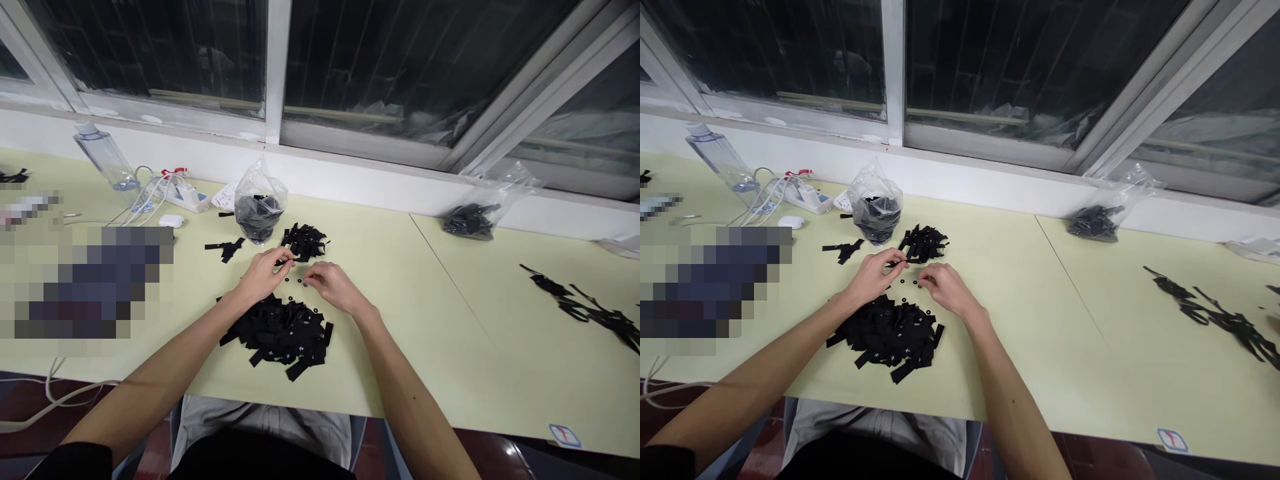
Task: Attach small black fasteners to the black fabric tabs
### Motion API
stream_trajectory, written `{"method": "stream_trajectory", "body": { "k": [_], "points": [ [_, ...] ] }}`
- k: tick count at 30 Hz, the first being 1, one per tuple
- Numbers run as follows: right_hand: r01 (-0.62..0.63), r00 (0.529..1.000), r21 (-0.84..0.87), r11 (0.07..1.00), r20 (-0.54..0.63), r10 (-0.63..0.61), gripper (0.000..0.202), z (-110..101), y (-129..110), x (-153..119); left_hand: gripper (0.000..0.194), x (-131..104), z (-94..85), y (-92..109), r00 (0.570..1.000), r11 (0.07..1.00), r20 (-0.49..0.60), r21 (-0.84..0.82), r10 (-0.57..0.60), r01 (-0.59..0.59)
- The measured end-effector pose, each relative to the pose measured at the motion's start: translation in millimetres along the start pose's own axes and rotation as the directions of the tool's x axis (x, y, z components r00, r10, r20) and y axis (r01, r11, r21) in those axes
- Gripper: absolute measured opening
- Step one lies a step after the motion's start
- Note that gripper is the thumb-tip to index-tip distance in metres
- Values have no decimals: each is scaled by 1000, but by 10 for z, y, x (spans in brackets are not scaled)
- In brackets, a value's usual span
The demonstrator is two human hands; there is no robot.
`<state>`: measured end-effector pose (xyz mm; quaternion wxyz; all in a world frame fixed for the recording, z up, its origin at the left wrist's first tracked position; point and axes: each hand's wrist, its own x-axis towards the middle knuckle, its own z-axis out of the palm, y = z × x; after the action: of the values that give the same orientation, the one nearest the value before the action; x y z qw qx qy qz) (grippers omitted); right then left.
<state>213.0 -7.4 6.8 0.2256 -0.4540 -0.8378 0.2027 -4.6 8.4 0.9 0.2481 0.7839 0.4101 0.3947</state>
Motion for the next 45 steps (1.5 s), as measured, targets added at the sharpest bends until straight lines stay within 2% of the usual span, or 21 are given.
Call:
{"method": "stream_trajectory", "body": {
  "k": [5,8,12,19,22,25,31,37,41,45],
  "points": [
    [-63,995,108,992,-74,71,16,-16,13,13,9,15,-3,-1,999,998,-30,56,37,-35],
    [-80,993,162,984,-70,92,16,-37,3,7,8,18,-4,-9,999,999,-39,47,22,-20],
    [-114,992,251,961,86,95,20,-120,-23,-36,8,12,3,-10,999,1000,-42,-19,-9,9],
    [-205,939,268,941,324,112,19,-374,46,-139,11,-9,6,-24,999,994,15,-104,-35,37],
    [-230,901,251,940,420,109,20,-393,86,-160,17,-12,7,-48,999,994,45,-107,-31,36],
    [-217,882,259,941,465,76,21,-334,101,-158,18,-10,17,-63,999,993,34,-117,-31,35],
    [-203,889,238,950,451,77,10,-198,95,-125,12,-12,36,-43,997,993,27,-91,-68,70],
    [-139,925,262,955,379,31,8,-133,38,-84,8,-2,24,-20,999,1000,-34,-11,-16,16],
    [-46,965,190,981,263,-6,12,-83,1,-54,6,5,19,-30,996,1000,-90,14,15,-14],
    [-87,992,223,971,105,64,17,-34,-19,-25,9,1,21,-48,997,998,-76,-68,-10,5]
  ]
}}
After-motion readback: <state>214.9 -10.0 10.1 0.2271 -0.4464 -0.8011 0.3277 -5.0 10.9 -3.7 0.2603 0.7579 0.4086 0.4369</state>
